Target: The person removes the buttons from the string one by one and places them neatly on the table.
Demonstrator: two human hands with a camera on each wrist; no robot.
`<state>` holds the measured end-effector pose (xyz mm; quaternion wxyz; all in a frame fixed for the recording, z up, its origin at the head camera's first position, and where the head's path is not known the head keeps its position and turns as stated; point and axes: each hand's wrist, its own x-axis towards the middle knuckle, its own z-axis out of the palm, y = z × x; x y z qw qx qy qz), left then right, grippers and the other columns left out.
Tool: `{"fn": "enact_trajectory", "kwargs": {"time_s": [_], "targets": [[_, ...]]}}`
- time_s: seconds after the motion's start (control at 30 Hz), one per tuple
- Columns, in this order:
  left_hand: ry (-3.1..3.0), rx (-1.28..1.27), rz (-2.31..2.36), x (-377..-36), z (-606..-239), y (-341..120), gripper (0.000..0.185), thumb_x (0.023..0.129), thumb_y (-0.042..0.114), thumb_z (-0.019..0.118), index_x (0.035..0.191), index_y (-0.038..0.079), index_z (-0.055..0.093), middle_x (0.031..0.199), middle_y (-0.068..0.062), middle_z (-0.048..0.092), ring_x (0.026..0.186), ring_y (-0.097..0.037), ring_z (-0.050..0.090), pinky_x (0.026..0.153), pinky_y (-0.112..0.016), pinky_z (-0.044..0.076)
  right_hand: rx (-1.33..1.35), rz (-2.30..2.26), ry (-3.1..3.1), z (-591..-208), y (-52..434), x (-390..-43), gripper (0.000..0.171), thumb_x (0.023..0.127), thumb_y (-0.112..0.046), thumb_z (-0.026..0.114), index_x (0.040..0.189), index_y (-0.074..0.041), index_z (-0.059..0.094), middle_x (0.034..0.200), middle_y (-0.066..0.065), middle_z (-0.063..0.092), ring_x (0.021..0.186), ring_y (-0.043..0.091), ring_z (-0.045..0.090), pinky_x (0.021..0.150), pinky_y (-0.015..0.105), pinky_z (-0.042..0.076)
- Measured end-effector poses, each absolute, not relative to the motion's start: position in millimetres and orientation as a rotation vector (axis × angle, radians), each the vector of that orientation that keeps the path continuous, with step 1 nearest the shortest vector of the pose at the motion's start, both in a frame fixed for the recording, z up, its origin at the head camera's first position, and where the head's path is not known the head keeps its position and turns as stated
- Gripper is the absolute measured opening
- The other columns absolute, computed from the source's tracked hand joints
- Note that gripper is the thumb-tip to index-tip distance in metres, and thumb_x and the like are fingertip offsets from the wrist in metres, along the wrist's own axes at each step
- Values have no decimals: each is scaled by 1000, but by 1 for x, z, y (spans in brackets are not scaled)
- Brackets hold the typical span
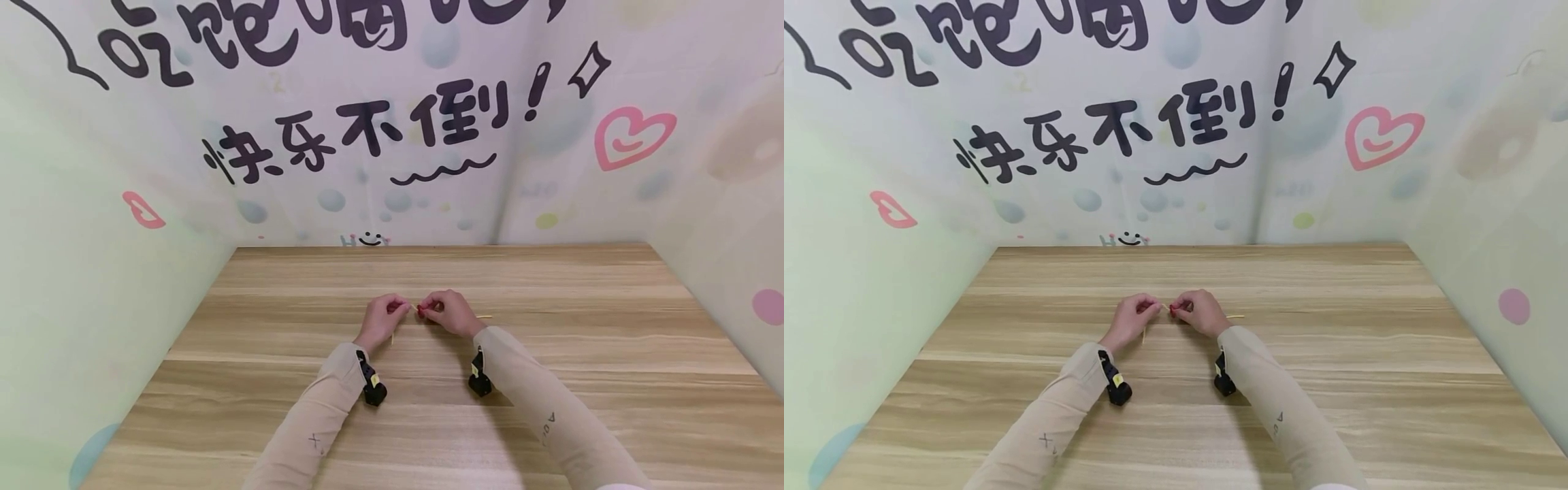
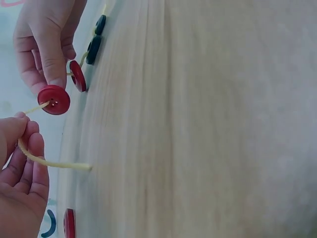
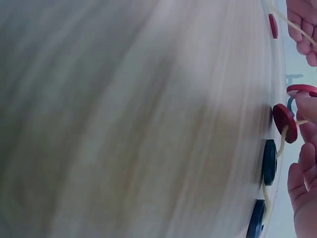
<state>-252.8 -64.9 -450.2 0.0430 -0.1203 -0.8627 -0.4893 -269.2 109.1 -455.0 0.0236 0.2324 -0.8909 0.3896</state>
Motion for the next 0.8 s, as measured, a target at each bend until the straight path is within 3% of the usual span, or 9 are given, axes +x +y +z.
{"fn": "enact_trajectory", "kwargs": {"time_s": [0.37, 0.8], "targets": [[-2636, -385, -1516, -251, -452, -66, 10, 83, 9, 61, 86, 1, 66, 80, -7, 63, 71, -12, 55, 65, -22, 45, 670, 1223, -2761, -453, 109, -268, 5, 81, -7, 63, 81, -5, 67, 76, 2, 62, 66, 10, 53, 62, 24, 45], [-2687, -426, -1537, -248, -457, -62, 10, 82, 8, 62, 87, 0, 65, 79, -8, 64, 70, -12, 56, 64, -21, 45, 551, 1506, -2786, -450, 109, -266, 7, 86, -9, 58, 87, -5, 62, 79, 5, 62, 65, 18, 58, 54, 25, 46]]}}
